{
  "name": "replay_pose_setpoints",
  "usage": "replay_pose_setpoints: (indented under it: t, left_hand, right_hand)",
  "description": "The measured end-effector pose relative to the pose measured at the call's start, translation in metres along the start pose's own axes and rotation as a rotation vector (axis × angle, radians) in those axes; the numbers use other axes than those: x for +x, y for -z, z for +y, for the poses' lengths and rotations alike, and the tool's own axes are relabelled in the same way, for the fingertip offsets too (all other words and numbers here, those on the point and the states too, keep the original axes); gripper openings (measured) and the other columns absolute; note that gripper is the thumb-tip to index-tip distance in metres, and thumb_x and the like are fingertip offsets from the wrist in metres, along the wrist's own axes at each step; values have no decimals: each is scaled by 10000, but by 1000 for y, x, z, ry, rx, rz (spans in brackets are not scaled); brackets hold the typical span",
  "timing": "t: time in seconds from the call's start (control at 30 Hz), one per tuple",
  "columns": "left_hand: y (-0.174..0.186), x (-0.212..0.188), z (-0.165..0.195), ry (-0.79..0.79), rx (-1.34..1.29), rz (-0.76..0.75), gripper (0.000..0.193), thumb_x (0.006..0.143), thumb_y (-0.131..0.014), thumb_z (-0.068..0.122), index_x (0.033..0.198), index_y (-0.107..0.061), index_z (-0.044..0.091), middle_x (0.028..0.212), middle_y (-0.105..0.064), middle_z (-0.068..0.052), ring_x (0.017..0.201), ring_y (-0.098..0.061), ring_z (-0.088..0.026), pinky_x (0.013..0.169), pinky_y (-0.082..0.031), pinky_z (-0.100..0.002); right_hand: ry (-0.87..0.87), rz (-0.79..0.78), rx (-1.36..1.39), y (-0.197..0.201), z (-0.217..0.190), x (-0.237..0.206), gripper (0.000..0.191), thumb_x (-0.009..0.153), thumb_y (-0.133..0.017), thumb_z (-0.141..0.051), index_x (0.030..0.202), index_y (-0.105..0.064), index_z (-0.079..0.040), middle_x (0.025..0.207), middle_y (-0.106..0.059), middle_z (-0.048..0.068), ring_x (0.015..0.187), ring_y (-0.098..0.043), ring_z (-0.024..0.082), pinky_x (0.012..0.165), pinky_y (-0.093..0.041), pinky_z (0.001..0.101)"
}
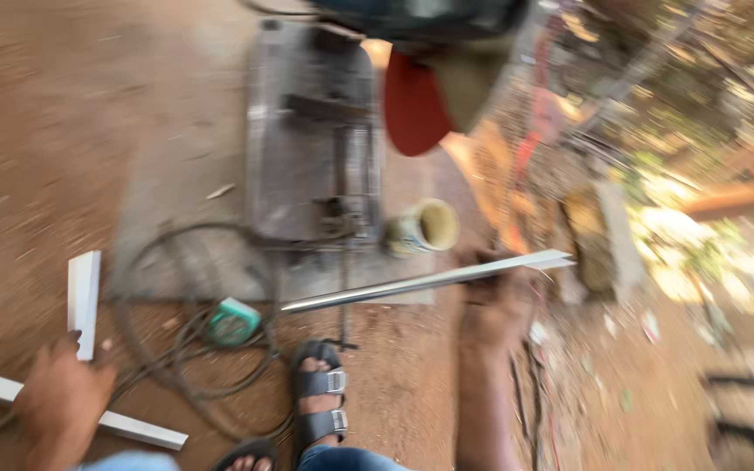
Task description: The person measures and cuts metal pipes using a chop saw. They use a tape measure to mark lengths, position the pipes under the saw blade, and cut them, creating sparks. The cut pieces are then gathered and stacked.
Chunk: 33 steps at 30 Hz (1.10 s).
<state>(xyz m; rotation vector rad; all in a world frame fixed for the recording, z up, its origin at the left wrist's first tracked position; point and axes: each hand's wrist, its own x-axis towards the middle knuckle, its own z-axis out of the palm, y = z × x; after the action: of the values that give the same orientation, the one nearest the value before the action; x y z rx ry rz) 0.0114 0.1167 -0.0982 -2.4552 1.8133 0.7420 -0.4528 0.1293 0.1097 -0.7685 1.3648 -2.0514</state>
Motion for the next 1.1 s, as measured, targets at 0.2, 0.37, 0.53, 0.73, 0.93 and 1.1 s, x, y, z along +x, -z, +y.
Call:
replay_pose_setpoints:
  t: [0.2, 0.37, 0.53, 0.73, 0.93, 1.1]
  left_hand:
    - [55, -6, 116, -825, -406, -225, 538, 847, -691, 493, 1277, -668, 170, 1156, -734, -97, 1054, -705, -259, 907, -569, -408]
    - [60, -15, 190, -1028, -338, -564, 566, 892, -660, 462, 1364, -610, 153, 1158, -731, -135, 1027, -728, -305, 858, -587, -431]
    - [51, -13, 187, -1073, -258, -534, 444, 900, -685, 421, 1252, -610, 161, 1026, -751, -94, 898, -756, -281, 784, -607, -421]
    - [56, 5, 176, -983, -110, -491, 375, 911, -631, 273, 1262, -554, 163, 984, -692, -86, 844, -694, -266, 743, -601, -410]
    - [74, 12, 205, -1275, -145, -230, 353, 855, -678, 151, 1178, -586, 44, 1013, -674, -162, 927, -664, -341, 817, -546, -461]
    - [94, 4, 238, -1509, -68, -185, 473, 736, -672, 32, 1195, -575, -28, 1050, -661, -190, 999, -641, -372, 880, -519, -482]
  right_hand:
    - [-138, 75, 121, -33, 20, -36, 306, 1054, -533, -262, 1166, -579, 19, 1028, -711, 184, 996, -724, 358, 953, -576, 562]
    - [-187, -83, 319, -63, 24, -58, 271, 1075, -538, -228, 1185, -589, 14, 1105, -706, 184, 1112, -702, 362, 1033, -557, 581]
    - [-344, -124, 269, -46, 30, -68, 338, 1054, -529, -250, 1254, -610, 11, 1151, -723, 189, 1150, -693, 321, 1065, -537, 504]
    - [-611, -332, -432, -27, 16, -99, 429, 1011, -597, -312, 1281, -655, 16, 1121, -766, 152, 1064, -741, 286, 982, -592, 439]
    - [356, -720, -1085, -49, -15, -117, 455, 962, -679, -204, 1363, -586, -11, 1268, -690, 187, 1201, -678, 339, 1101, -492, 450]
    - [462, -750, -1368, -70, 15, -89, 630, 829, -625, -135, 1411, -518, 80, 1233, -667, 196, 1194, -638, 354, 1101, -443, 495]
